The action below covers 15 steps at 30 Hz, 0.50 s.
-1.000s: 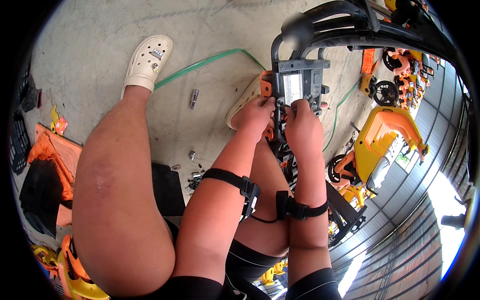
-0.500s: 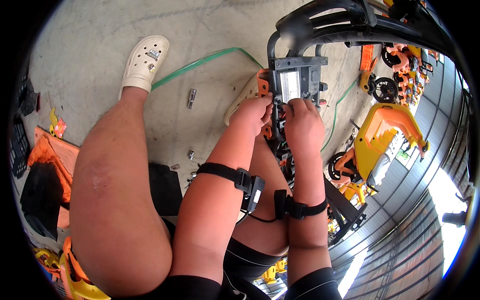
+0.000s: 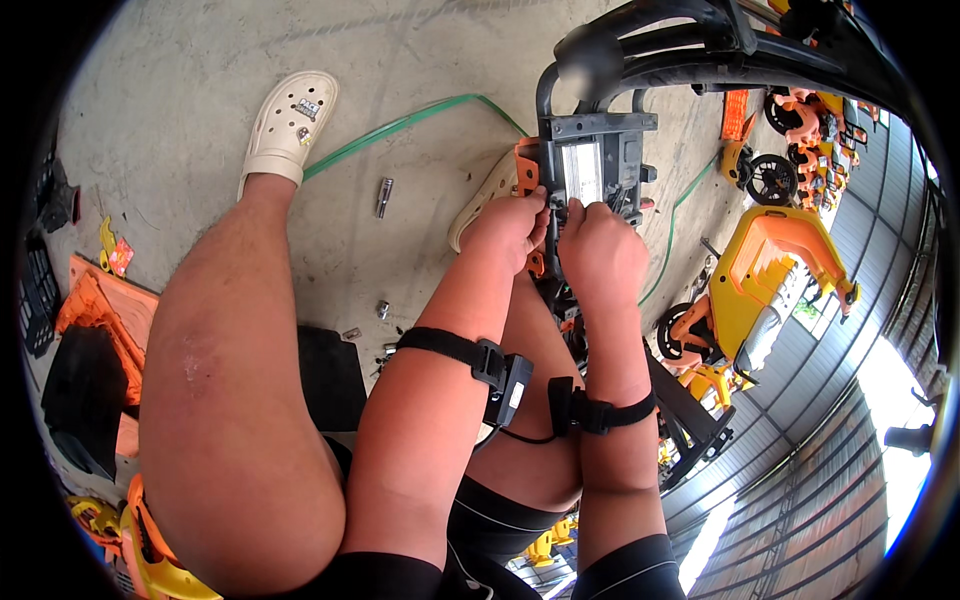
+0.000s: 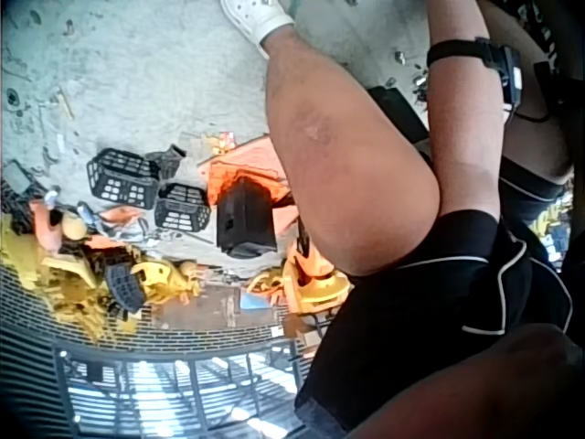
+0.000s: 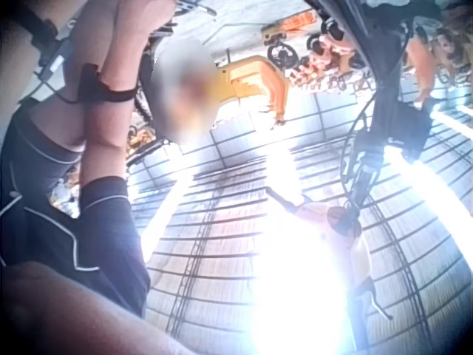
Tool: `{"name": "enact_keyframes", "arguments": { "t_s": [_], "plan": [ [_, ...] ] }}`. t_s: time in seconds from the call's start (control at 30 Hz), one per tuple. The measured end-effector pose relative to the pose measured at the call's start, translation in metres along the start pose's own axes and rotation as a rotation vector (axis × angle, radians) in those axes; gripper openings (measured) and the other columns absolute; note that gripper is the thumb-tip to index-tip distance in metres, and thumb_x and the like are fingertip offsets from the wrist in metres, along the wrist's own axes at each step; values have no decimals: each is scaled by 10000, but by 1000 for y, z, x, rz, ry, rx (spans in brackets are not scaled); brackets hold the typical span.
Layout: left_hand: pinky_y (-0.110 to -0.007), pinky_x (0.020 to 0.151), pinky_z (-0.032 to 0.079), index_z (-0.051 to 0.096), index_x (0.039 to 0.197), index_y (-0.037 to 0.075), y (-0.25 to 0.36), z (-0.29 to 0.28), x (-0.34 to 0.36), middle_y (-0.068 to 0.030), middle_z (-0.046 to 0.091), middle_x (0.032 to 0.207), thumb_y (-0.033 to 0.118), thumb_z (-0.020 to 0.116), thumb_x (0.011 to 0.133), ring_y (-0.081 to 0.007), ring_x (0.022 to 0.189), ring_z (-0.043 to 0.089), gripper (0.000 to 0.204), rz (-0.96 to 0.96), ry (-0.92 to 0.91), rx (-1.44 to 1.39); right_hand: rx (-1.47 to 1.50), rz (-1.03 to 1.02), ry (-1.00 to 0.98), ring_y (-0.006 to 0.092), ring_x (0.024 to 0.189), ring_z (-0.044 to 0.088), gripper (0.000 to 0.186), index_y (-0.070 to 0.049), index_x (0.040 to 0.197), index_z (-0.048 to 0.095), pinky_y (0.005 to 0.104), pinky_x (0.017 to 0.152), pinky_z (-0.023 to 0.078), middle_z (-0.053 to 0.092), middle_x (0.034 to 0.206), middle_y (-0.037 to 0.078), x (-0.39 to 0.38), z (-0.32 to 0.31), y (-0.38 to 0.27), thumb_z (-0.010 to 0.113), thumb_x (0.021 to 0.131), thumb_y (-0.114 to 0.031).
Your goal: The person assembles or repairs parts on a scooter frame, initially using a wrench to tighten a bolt on a black metal component and later handling smaller fasteners and a panel by hand.
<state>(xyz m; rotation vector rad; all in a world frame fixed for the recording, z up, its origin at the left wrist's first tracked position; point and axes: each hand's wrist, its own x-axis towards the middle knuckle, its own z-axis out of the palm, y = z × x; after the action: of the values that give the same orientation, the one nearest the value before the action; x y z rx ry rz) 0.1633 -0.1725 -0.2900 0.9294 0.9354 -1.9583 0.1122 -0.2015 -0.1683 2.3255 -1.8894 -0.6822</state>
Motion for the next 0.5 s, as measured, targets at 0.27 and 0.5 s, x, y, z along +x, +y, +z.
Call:
{"name": "enact_keyframes", "arguments": {
  "t_s": [0.27, 0.5],
  "plan": [
    [-238, 660, 482, 659, 989, 97, 1, 2, -2, 16, 607, 835, 173, 623, 992, -86, 705, 564, 84, 28, 1, 112, 99, -26, -22, 411, 723, 662, 321, -46, 859, 681, 498, 642, 518, 684, 795, 182, -1, 1, 10, 594, 964, -336],
    [-232, 649, 473, 645, 937, 90, 1, 1, -3, 17, 614, 822, 204, 649, 981, -76, 703, 558, 122, 61, 13, 246, 109, -143, 62, 381, 749, 667, 289, -48, 834, 639, 471, 647, 522, 681, 836, 158, -6, 5, 10, 619, 954, -310]
  ]
}}
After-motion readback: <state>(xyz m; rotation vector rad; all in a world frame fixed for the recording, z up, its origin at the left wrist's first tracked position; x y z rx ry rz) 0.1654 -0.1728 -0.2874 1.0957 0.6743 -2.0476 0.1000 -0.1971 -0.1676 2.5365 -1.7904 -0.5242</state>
